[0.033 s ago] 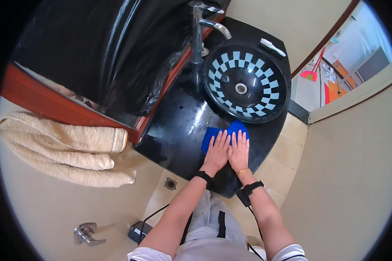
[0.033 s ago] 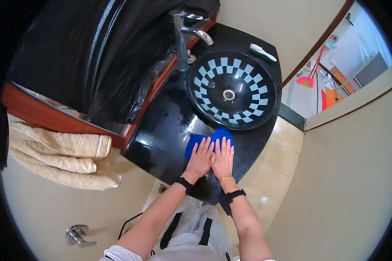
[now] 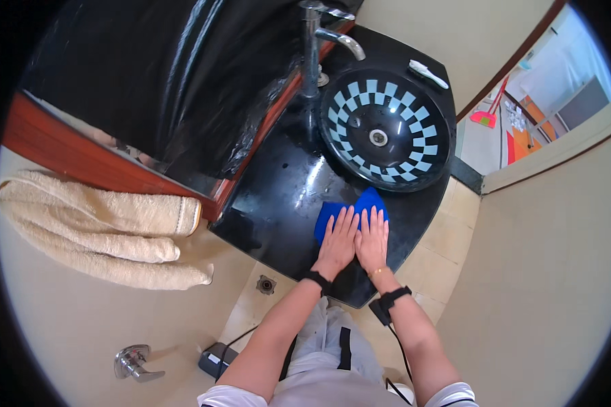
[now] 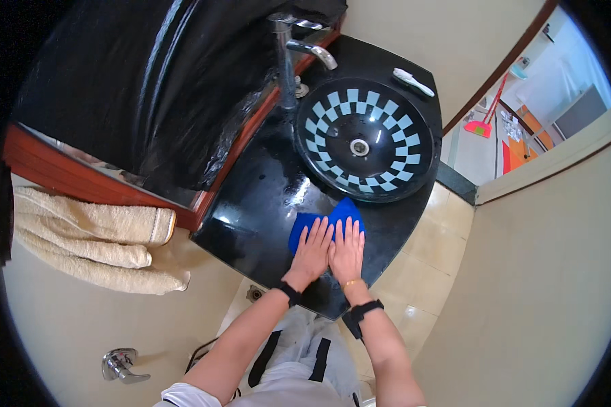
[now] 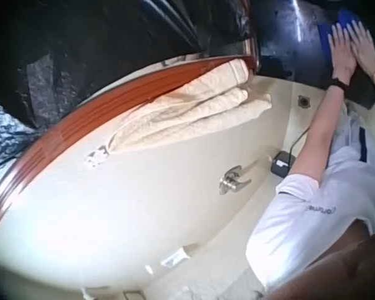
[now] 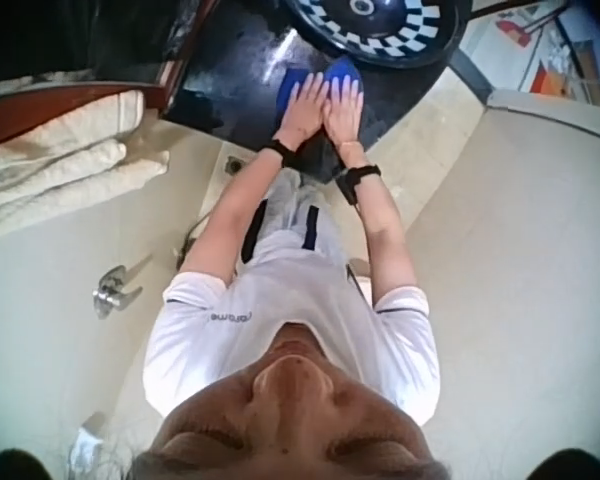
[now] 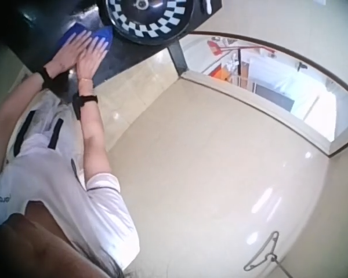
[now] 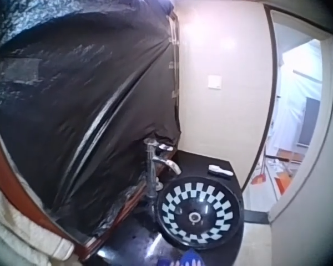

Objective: Cleaning a bathroom sink basin, countertop, wall tiles, and objects on a shelf using a blue cleaning cloth.

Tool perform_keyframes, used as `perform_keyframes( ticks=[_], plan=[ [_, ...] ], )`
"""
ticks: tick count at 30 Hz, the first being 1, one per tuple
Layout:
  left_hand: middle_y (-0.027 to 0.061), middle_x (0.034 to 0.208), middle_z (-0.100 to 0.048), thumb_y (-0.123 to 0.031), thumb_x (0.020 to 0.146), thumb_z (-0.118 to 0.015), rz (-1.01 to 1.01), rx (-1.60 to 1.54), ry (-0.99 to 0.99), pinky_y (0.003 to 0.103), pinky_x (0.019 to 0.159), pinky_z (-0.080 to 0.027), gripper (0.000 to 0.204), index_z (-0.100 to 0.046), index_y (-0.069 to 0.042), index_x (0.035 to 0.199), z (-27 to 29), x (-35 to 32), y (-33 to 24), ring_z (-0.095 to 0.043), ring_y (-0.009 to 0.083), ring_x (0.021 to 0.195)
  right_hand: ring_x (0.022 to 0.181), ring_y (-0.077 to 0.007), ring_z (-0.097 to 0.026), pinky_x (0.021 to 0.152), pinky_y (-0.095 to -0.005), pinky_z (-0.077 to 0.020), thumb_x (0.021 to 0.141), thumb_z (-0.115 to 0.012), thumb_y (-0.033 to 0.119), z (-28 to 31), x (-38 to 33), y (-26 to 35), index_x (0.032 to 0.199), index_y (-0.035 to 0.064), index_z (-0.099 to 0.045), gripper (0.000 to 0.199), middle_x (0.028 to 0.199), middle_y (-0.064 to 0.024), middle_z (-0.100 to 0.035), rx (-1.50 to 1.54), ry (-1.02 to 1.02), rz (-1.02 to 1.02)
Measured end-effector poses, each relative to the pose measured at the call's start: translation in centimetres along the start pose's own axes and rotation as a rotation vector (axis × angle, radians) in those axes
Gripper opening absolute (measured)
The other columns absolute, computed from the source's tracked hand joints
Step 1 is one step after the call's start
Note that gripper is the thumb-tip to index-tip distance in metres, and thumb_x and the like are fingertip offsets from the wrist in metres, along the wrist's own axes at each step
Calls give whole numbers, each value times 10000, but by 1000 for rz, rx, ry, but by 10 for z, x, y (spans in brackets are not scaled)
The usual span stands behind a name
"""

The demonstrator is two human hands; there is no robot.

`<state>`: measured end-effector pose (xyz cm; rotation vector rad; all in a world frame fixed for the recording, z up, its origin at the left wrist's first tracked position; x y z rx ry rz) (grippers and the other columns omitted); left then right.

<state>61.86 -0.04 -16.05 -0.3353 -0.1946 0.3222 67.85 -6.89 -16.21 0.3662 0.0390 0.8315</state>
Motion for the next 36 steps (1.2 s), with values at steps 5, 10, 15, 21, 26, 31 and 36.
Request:
perform_keyframes(
  ticks=[5, 10, 15, 21, 26, 31, 36],
  plan=[
    [127, 1401, -252, -229, 869, -373, 76, -51, 72, 446, 1050, -147, 476, -339, -39, 1304, 18, -100, 8, -201, 267, 1307, 1299, -378, -163, 1044, -493, -127, 804, -454, 209, -10, -75, 55, 1305, 9, -323, 554, 1379, -221, -226, 50, 154, 115],
    [132, 1406, -240, -253, 863, -385, 283, 113, 96, 472, 1043, -133, 514, -304, -45, 1326, 36, -131, 69, -181, 280, 1315, 1291, -347, -203, 1050, -470, -135, 797, -457, 240, -34, -49, 120, 1288, 23, -356, 546, 1361, -206, -271, 150, 208, 320],
    [143, 1405, -235, -257, 878, -364, 405, 161, -8, 472, 1044, -131, 506, -288, -44, 1331, 64, -92, 148, -178, 285, 1315, 1282, -328, -224, 1054, -448, -142, 796, -458, 230, -56, 34, 177, 1285, 37, -367, 534, 1353, -187, -294, 175, 100, 481],
    [156, 1405, -225, -245, 872, -374, 404, 120, -16, 481, 1043, -132, 499, -297, -51, 1325, 76, -93, 168, -179, 294, 1313, 1298, -312, -194, 1064, -430, -119, 800, -463, 243, -62, 41, 194, 1289, 41, -361, 539, 1368, -173, -279, 179, 104, 461],
    [150, 1419, -194, -249, 848, -410, 416, 108, 33, 505, 1044, -105, 536, -292, -47, 1330, 60, -144, 140, -161, 293, 1320, 1295, -326, -202, 1060, -441, -129, 792, -475, 239, -55, -12, 189, 1281, 31, -371, 541, 1370, -182, -274, 211, 182, 485],
    [141, 1424, -183, -246, 849, -412, 398, 115, 42, 504, 1046, -96, 546, -273, -54, 1340, 70, -134, 156, -146, 283, 1326, 1296, -320, -201, 1061, -437, -124, 796, -464, 244, -60, 3, 201, 1287, 37, -365, 542, 1370, -183, -273, 206, 177, 482],
    [151, 1419, -190, -246, 864, -382, 389, 115, 12, 484, 1048, -108, 516, -287, -51, 1332, 82, -94, 184, -152, 281, 1323, 1295, -313, -205, 1064, -431, -123, 807, -446, 242, -69, 45, 209, 1288, 48, -367, 524, 1368, -171, -280, 179, 84, 470]
  ],
)
Point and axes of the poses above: each hand's wrist, its own x-axis towards the middle knuckle, its own z-axis out of the back of the hand, y = z × x, the point moved 5 cm from there along x, towards the middle knuckle
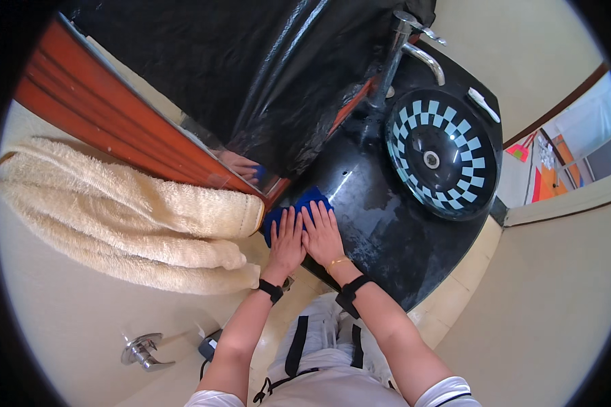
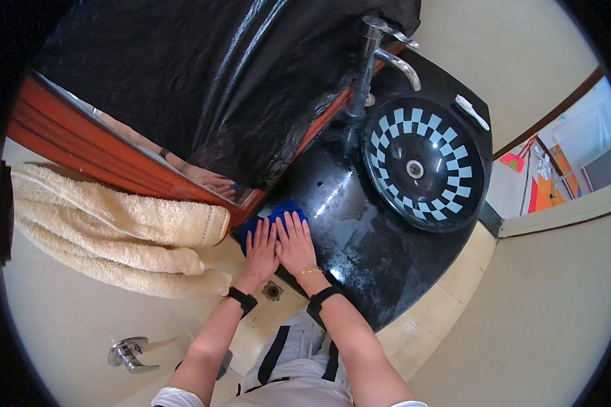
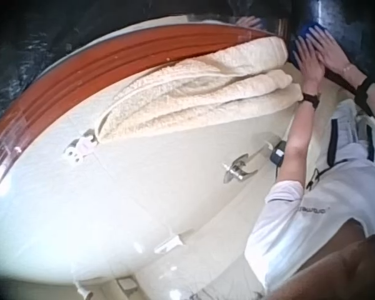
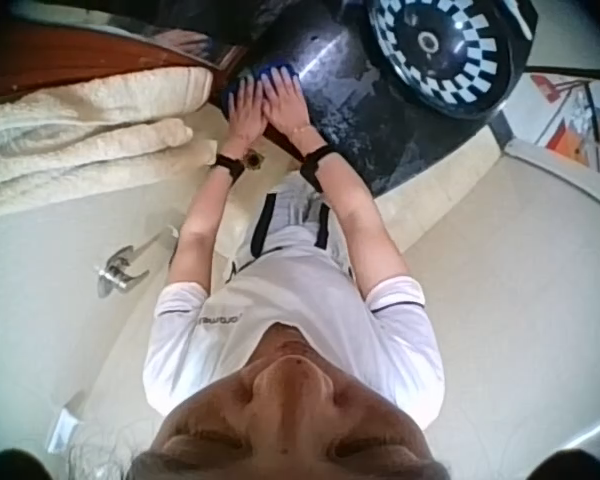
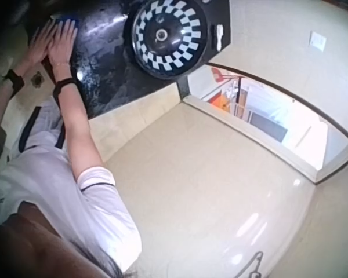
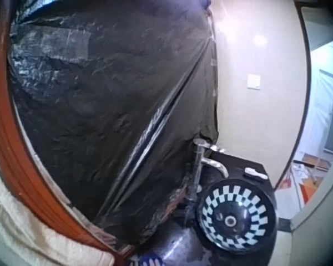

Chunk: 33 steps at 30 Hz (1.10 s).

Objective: Cleaning a bathroom sink basin, countertop, wall tiles, and objects on a shelf using a blue cleaning cloth.

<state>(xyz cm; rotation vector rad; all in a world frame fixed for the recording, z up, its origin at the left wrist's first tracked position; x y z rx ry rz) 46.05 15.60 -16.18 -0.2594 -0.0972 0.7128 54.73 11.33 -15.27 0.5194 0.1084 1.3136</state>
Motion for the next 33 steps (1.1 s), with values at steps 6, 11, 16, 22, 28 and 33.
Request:
perform_keyframes(
  ticks=[6, 11, 16, 22, 28, 33],
  plan=[
    [160, 1413, -205, -246, 864, -369, -10, 34, 6, 489, 1046, -102, 519, -282, -30, 1328, -14, -37, -26, -163, 294, 1319, 1297, -321, -197, 1060, -440, -129, 820, -434, 247, 11, -51, 2, 1295, 50, -358, 520, 1380, -176, -257, -28, 48, -46],
    [164, 1416, -197, -252, 860, -386, -106, -34, 77, 494, 1046, -90, 534, -276, -33, 1335, -20, -52, -65, -159, 292, 1322, 1292, -327, -205, 1054, -446, -141, 817, -457, 263, 31, -86, -19, 1300, 61, -355, 533, 1374, -180, -264, 22, 134, -133],
    [160, 1416, -198, -256, 870, -381, -129, -30, 76, 493, 1047, -87, 539, -248, -41, 1346, -20, 16, -64, -146, 292, 1325, 1284, -308, -225, 1053, -435, -157, 807, -467, 268, 35, -34, -52, 1301, 94, -365, 534, 1362, -154, -296, -54, 6, -178],
    [158, 1419, -185, -257, 875, -376, -159, 53, -4, 496, 1047, -102, 521, -266, -52, 1340, -25, 78, -54, -146, 293, 1324, 1304, -293, -192, 1064, -423, -123, 815, -443, 276, 32, 19, -86, 1297, 101, -374, 518, 1371, -137, -294, -50, -62, -157],
    [161, 1411, -205, -265, 895, -350, -163, 70, -86, 510, 1029, -145, 476, -321, -32, 1308, -23, 92, -66, -174, 303, 1312, 1302, -296, -198, 1066, -422, -126, 815, -440, 266, 39, 19, -97, 1285, 89, -390, 505, 1372, -140, -296, -58, -107, -184],
    [180, 1389, -251, -239, 872, -389, -199, 80, -25, 507, 1033, -130, 483, -335, -15, 1296, -24, 25, -98, -206, 313, 1301, 1302, -312, -188, 1061, -431, -129, 815, -463, 256, 53, -48, -78, 1295, 81, -370, 520, 1380, -154, -268, -19, -42, -239]
  ],
)
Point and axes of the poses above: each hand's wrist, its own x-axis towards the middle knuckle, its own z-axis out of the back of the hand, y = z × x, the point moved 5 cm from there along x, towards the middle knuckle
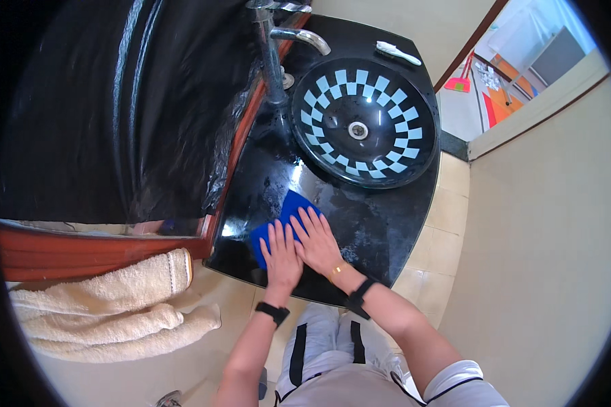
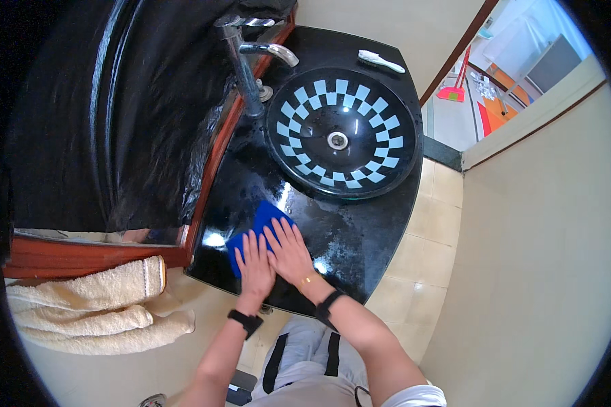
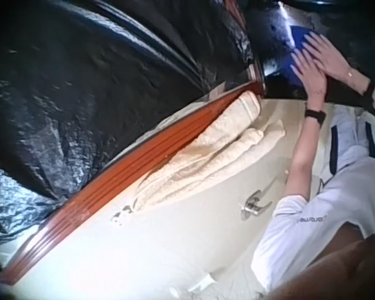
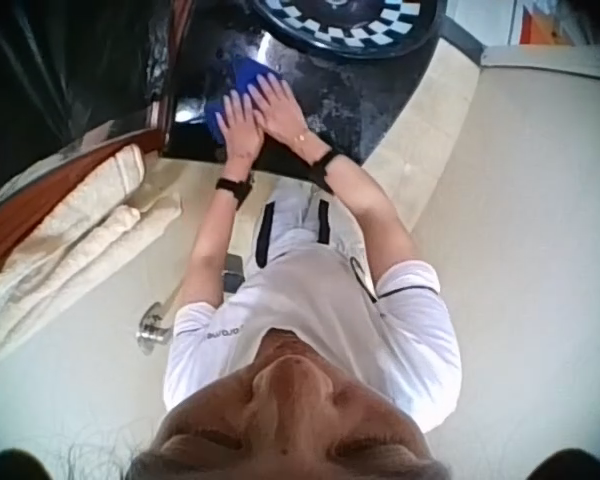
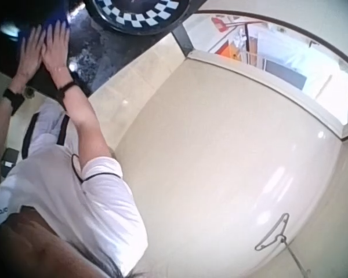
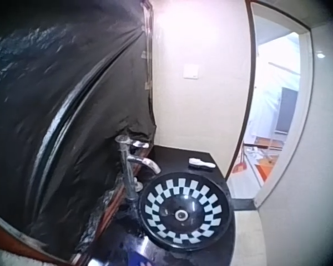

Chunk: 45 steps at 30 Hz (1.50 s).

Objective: Cleaning a bathroom sink basin, countertop, wall tiles, and objects on a shelf using a blue cleaning cloth.

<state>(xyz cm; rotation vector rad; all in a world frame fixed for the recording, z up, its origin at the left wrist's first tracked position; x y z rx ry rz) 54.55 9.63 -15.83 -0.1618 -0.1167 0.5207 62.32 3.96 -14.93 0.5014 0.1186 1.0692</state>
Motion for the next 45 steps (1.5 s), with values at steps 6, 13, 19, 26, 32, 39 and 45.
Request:
perform_keyframes(
  ticks=[6, 13, 19, 26, 32, 39, 45],
  plan=[
    [215, 1397, -196, -290, 854, -432, 97, -68, 137, 528, 1029, -111, 502, -339, -136, 1324, 5, -37, -23, -144, 370, 1306, 1292, -316, -209, 1055, -442, -139, 791, -494, 267, 7, -43, -3, 1295, 76, -368, 554, 1364, -166, -289, -14, 29, -102],
    [217, 1403, -168, -276, 862, -423, -6, -56, 67, 542, 1024, -114, 497, -334, -122, 1326, -4, 42, 17, -126, 380, 1306, 1293, -311, -212, 1058, -435, -135, 789, -482, 277, -4, 37, -17, 1289, 70, -378, 551, 1364, -171, -290, -35, -91, -102],
    [206, 1410, -155, -270, 880, -397, -23, -14, 95, 528, 1036, -108, 509, -279, -104, 1346, -3, 103, 40, -113, 369, 1313, 1301, -298, -200, 1065, -426, -118, 805, -460, 267, -9, 103, -30, 1292, 73, -372, 532, 1373, -152, -286, -2, -120, -43],
    [170, 1428, -129, -263, 898, -369, 37, 20, 74, 489, 1058, -76, 495, -257, -117, 1358, -1, 162, 54, -78, 332, 1328, 1309, -299, -181, 1052, -407, -196, 798, -456, 229, -9, 164, -48, 1292, 52, -366, 532, 1383, -153, -266, 95, -142, -74],
    [174, 1424, -144, -283, 917, -323, 23, 70, 64, 471, 1060, -84, 476, -266, -103, 1355, -11, 185, 65, -91, 327, 1326, 1315, -303, -161, 1068, -359, -201, 789, -453, 170, -22, 189, -54, 1283, 27, -374, 520, 1386, -174, -242, 192, -172, -68],
    [179, 1426, -134, -304, 923, -319, -20, 74, 15, 483, 1051, -98, 485, -256, -100, 1359, -14, 189, 74, -98, 334, 1324, 1301, -304, -197, 1060, -365, -208, 798, -452, 210, -26, 188, -51, 1275, 13, -379, 521, 1374, -182, -268, 190, -231, -168],
    [194, 1427, -117, -301, 912, -344, -38, 112, 59, 505, 1044, -98, 499, -253, -96, 1358, -15, 136, 59, -82, 357, 1323, 1284, -290, -229, 1058, -403, -176, 807, -463, 263, -19, 131, -37, 1271, 41, -393, 519, 1367, -156, -294, 48, -237, -134]
  ],
)
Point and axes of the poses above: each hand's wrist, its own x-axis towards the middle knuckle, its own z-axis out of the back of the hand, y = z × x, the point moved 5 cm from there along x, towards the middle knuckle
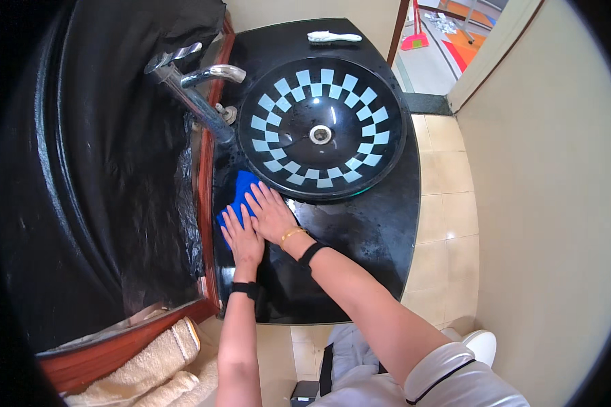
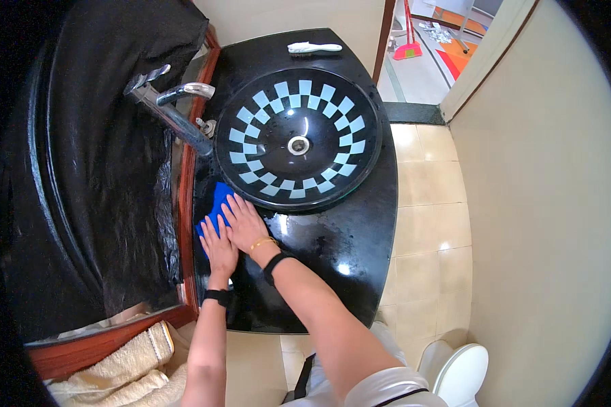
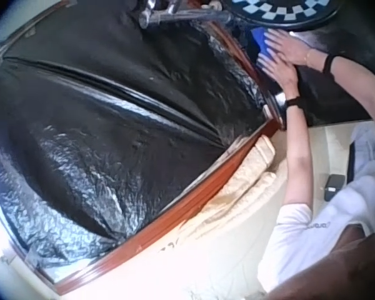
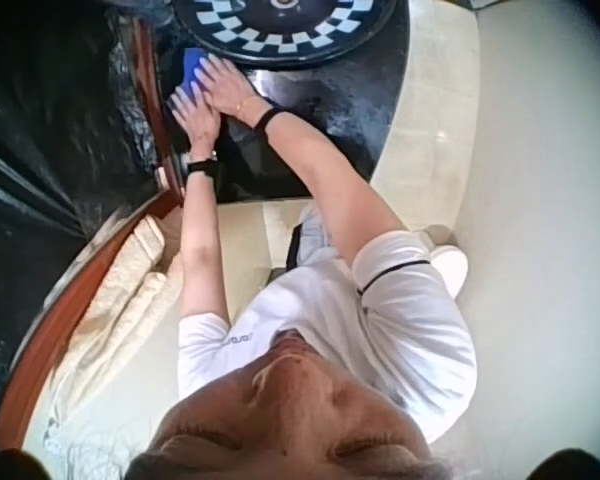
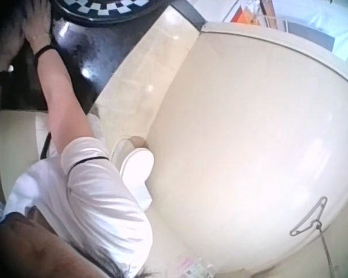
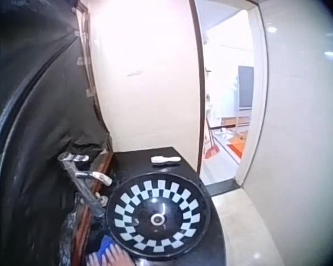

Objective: Cleaning a bathroom sink basin, countertop, wall tiles, and objects on a shelf using a blue cleaning cloth.

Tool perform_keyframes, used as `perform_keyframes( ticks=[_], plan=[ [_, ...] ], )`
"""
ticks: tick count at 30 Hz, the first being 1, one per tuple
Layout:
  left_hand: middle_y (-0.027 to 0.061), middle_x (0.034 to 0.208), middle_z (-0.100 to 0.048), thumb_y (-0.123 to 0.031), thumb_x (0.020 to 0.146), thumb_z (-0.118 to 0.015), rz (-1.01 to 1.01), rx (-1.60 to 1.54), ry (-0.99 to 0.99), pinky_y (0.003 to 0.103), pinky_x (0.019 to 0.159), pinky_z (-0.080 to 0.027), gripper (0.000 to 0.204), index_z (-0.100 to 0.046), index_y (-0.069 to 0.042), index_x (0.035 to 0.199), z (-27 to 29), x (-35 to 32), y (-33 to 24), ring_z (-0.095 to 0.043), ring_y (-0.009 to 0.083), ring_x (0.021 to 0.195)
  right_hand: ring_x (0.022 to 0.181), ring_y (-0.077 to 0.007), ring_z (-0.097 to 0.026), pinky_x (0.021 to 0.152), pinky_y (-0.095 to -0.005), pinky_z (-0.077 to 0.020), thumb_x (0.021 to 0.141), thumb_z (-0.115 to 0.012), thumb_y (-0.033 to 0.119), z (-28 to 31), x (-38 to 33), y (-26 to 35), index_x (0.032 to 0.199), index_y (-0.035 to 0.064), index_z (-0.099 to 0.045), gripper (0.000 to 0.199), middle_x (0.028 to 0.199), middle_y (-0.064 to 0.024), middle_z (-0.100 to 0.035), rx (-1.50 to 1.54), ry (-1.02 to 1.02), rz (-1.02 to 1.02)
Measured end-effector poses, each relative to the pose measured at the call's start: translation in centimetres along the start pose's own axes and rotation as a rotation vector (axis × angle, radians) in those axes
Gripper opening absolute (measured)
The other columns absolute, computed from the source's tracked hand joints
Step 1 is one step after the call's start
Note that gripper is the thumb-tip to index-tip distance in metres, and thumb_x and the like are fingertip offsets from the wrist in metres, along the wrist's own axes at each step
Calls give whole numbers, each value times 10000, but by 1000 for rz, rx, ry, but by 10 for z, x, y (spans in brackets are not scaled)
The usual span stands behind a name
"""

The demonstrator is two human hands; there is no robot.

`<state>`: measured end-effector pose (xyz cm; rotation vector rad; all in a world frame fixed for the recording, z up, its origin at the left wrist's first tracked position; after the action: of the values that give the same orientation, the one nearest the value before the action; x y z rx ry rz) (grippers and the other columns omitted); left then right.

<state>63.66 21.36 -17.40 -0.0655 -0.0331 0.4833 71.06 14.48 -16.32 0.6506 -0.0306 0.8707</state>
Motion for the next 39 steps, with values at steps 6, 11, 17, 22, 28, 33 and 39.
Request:
perform_keyframes(
  ticks=[6, 11, 17, 22, 28, 33, 39],
  plan=[
    [219, 1417, -132, -286, 908, -342, -117, 2, -31, 531, 1030, -107, 491, -283, -67, 1343, -8, -55, -61, -100, 380, 1316, 1290, -296, -226, 1062, -420, -155, 803, -470, 253, 41, -75, -21, 1276, 41, -380, 526, 1362, -159, -305, -30, 8, -7],
    [233, 1401, -174, -279, 895, -362, -268, -96, -9, 547, 1021, -122, 474, -335, -60, 1314, -7, -91, -138, -125, 397, 1306, 1281, -310, -252, 1054, -437, -166, 783, -483, 231, 92, -146, -54, 1265, 30, -395, 530, 1351, -169, -325, -130, -20, -159],
    [202, 1386, -233, -284, 876, -390, -402, -225, 47, 510, 1031, -128, 468, -365, -93, 1302, -4, -125, -211, -185, 357, 1295, 1288, -335, -215, 1056, -449, -152, 783, -484, 212, 130, -214, -85, 1266, 0, -375, 538, 1360, -193, -282, -234, -15, -373],
    [214, 1389, -221, -273, 868, -405, -425, -220, 107, 528, 1028, -122, 472, -374, -83, 1299, -5, -174, -207, -161, 365, 1305, 1287, -327, -219, 1058, -446, -145, 789, -480, 217, 135, -252, -68, 1265, -2, -375, 535, 1352, -205, -289, -181, 42, -345],
    [243, 1384, -202, -260, 889, -379, -410, -172, 141, 535, 1025, -97, 469, -341, -51, 1307, -7, -158, -226, -135, 392, 1303, 1289, -317, -219, 1063, -430, -138, 794, -465, 229, 145, -242, -90, 1271, 1, -366, 538, 1355, -189, -293, -124, 67, -311],
    [240, 1391, -183, -257, 890, -377, -390, -194, 109, 535, 1027, -94, 472, -327, -56, 1314, -16, -106, -270, -121, 394, 1306, 1289, -311, -219, 1060, -430, -143, 792, -469, 215, 165, -210, -146, 1270, 9, -373, 529, 1353, -178, -300, -132, -18, -314],
    [226, 1399, -162, -270, 900, -360, -317, -147, 53, 542, 1025, -104, 476, -297, -74, 1329, -27, -47, -320, -121, 384, 1304, 1288, -314, -220, 1057, -440, -149, 787, -477, 196, 185, -169, -215, 1267, 21, -380, 520, 1354, -169, -306, -77, -73, -246]
  ],
)
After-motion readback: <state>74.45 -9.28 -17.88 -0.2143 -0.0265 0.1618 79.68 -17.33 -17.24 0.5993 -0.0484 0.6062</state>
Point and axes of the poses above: each hand's wrist, its own x-axis towards the middle knuckle, its own z-axis out of the back of the hand, y = z × x, the point moved 5 cm from there along x, towards the middle knuckle
